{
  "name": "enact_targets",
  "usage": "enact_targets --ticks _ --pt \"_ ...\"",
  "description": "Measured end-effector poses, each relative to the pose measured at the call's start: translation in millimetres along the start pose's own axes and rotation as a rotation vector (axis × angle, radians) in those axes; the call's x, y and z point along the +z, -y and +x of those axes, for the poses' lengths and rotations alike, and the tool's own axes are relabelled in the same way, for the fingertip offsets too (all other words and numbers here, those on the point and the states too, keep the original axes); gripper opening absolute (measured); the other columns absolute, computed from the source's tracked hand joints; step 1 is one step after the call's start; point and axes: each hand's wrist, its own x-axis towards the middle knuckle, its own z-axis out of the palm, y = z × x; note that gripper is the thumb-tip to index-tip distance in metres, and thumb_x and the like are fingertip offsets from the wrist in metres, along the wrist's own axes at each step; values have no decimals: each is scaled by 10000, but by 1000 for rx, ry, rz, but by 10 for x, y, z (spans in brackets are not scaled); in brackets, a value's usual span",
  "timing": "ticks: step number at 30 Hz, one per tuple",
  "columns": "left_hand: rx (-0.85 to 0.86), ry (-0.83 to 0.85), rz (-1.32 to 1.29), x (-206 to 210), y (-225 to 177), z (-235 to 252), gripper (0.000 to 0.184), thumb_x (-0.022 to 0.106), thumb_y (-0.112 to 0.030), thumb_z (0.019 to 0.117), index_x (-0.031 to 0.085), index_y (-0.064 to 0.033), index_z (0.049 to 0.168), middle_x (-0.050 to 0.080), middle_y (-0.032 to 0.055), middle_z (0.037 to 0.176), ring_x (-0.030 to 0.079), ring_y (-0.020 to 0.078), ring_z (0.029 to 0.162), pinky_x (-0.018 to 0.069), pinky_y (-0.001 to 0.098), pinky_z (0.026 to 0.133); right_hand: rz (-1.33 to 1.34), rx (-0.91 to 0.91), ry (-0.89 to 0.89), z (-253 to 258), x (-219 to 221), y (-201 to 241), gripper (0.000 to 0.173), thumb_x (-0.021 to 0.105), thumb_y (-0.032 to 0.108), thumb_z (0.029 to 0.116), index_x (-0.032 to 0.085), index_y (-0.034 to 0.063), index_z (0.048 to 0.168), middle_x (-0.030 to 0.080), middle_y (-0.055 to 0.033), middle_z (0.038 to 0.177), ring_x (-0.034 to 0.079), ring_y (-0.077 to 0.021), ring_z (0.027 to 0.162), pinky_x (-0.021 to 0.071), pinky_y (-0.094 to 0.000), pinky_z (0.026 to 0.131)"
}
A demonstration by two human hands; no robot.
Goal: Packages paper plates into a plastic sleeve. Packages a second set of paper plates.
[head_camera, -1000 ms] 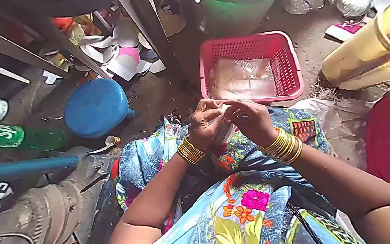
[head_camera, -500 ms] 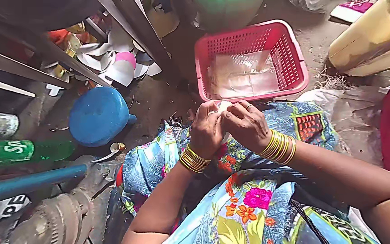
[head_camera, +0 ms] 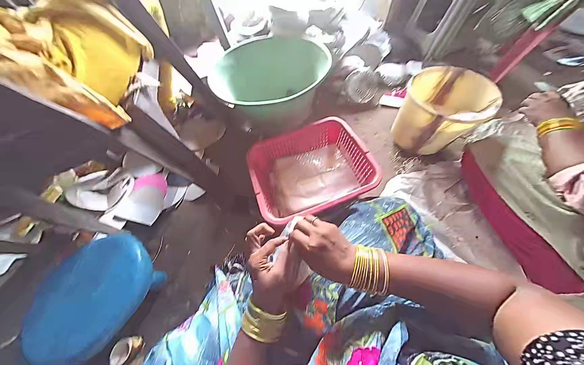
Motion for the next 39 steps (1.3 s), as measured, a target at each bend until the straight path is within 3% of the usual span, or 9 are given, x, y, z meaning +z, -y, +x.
enact_targets --ticks 5,10,12,17,22,26,33,37,39 --pt "-501 27 -664 -88 19 -51 137 683 -34 841 779 -110 782 710 11 1178 641 86 1120 531 247 975 285 87 4 37 0 -56 128 623 37 933 744 16 969 735 -153 917 726 -311 901 584 -439 807" --pt "-638 -96 -947 -90 11 -119 235 534 17 935 743 -46 1022 754 63 1104 719 140 1026 598 306 892 361 51 -10 44 20 36 151 641 77 920 762 14 982 748 -162 1007 719 -316 986 570 -461 869" --pt "-639 -142 -859 -94 -50 -117 262 496 41 946 742 -42 976 756 54 1085 714 131 1023 593 302 897 366 30 33 56 5 51 152 645 96 941 760 2 971 743 -173 1019 708 -322 1020 553 -458 914" --pt "-544 -111 -534 -81 -102 -114 208 554 59 903 708 -45 809 697 19 1156 640 89 1097 543 255 957 3 -162 59 103 -41 52 84 640 26 901 719 29 872 720 -122 868 730 -280 888 602 -394 730" --pt "1 66 59 -242 -108 -70 146 641 -45 875 770 16 846 696 110 1105 637 75 1126 514 196 1005 -45 -158 294 184 -219 179 112 603 53 938 687 -20 931 697 -176 901 711 -337 932 584 -440 767" --pt "346 71 639 -298 -241 -62 287 566 -217 903 797 -89 790 775 61 937 725 189 917 514 433 913 133 90 438 257 -271 276 206 551 120 978 664 -41 915 693 -202 921 696 -356 963 537 -507 816" --pt "221 13 701 -225 -276 -121 260 591 -202 817 705 -51 639 733 81 811 714 239 792 536 487 811 163 344 538 222 -283 353 288 548 203 995 676 -56 991 697 -233 1016 671 -382 1055 496 -553 907" --pt "125 71 632 -182 -226 -148 194 621 -132 799 725 -15 683 751 103 871 732 277 845 564 513 781 83 334 459 126 -280 278 277 575 214 969 679 -38 923 707 -217 967 691 -379 1006 519 -542 847" --pt "117 99 562 -167 -174 -167 173 638 -113 832 753 -6 759 756 110 923 741 257 883 599 471 806 155 438 445 74 -299 160 296 583 248 983 700 -18 1042 700 -213 1080 665 -373 1087 503 -556 924"
